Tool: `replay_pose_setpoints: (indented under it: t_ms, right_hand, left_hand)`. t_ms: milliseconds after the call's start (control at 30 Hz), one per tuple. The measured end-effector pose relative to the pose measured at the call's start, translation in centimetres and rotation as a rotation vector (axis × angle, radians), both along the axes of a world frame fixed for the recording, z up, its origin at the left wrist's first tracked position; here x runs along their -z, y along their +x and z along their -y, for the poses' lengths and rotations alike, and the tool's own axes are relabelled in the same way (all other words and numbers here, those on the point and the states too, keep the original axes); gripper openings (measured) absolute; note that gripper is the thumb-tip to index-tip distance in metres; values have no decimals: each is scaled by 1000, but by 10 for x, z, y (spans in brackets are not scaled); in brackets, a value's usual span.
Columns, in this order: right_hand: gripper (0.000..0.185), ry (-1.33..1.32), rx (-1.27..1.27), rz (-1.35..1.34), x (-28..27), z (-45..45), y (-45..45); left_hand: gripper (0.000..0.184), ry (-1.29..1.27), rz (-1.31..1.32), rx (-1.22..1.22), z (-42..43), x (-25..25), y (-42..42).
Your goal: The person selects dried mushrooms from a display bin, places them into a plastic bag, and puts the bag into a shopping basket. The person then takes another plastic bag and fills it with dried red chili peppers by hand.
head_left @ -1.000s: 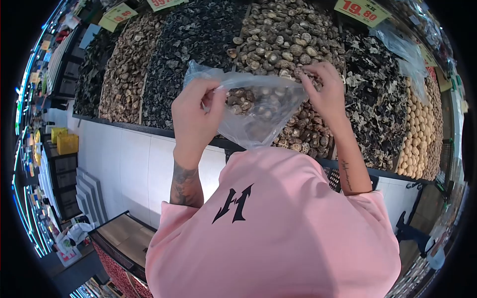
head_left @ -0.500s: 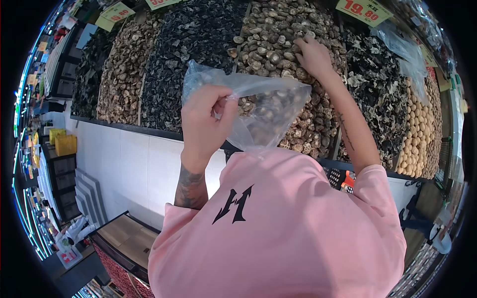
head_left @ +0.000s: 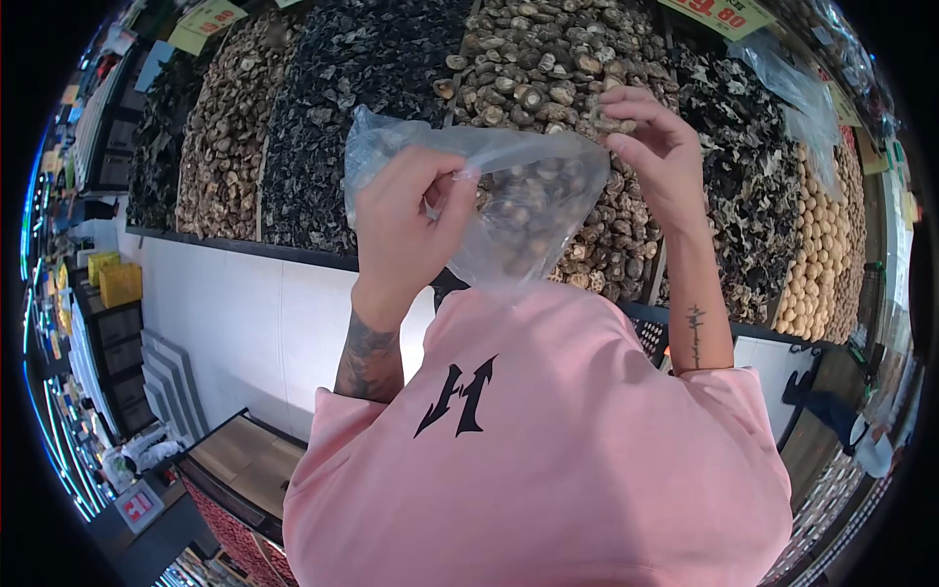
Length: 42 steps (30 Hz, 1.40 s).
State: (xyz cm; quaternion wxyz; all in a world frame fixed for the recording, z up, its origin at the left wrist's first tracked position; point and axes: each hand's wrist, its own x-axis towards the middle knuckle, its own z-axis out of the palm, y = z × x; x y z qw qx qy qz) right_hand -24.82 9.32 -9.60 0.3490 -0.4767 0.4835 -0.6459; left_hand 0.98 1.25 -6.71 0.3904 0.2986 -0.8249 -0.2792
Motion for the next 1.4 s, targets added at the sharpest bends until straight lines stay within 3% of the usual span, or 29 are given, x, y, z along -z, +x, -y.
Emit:
replay_pose_setpoints:
  t_ms: [67, 133, 300, 400, 467, 600, 733, 867, 1000, 1167, 1300, 1333, 1400]
  right_hand:
    - [29, -57, -8, 66, -7, -11, 6]
    - [29, -193, -45, -47, -15, -19, 8]
    - [69, -260, 69, -76, -27, -29, 23]
    - [71, -247, 49, -102, -26, -26, 40]
    - [74, -127, 9, -376, -20, -22, 52]
    - [61, -264, 11, -712, 8, -12, 75]
    - [58, -269, 152, -724, 18, -10, 58]
    - [47, -49, 619, -981, 44, -4, -4]
    - [61, 263, 773, -979, 98, -12, -63]
    - [73, 403, 857, -904, 137, -3, -99]
    - [73, 478, 683, -843, 143, 32, -105]
    - [74, 562, 690, -966, 137, 37, -94]
    - [66, 498, 713, -901, 123, 42, -88]
  left_hand:
    - [4, 9, 5, 19, 1, 1, -8]
    - [5, 10, 42, 40, 1, 0, -12]
    - [7, 53, 70, 18, 4, 1, -18]
    - [6, 32, 83, 13, 4, 2, -18]
    - [6, 94, 74, -46, 1, 1, -19]
    - [7, 66, 93, -52, 5, -1, -9]
    - [9, 105, 65, -112, 5, 0, 0]
    - [8, 99, 29, -153, 12, 1, 1]
    - [9, 104, 21, -150, 14, 2, -4]
    - [8, 133, 27, -114, 13, 3, -13]
    - [6, 121, 64, -114, 15, 0, -15]
    - [7, 119, 49, -103, 16, -1, -16]
    - [7, 89, 44, -122, 17, -5, -17]
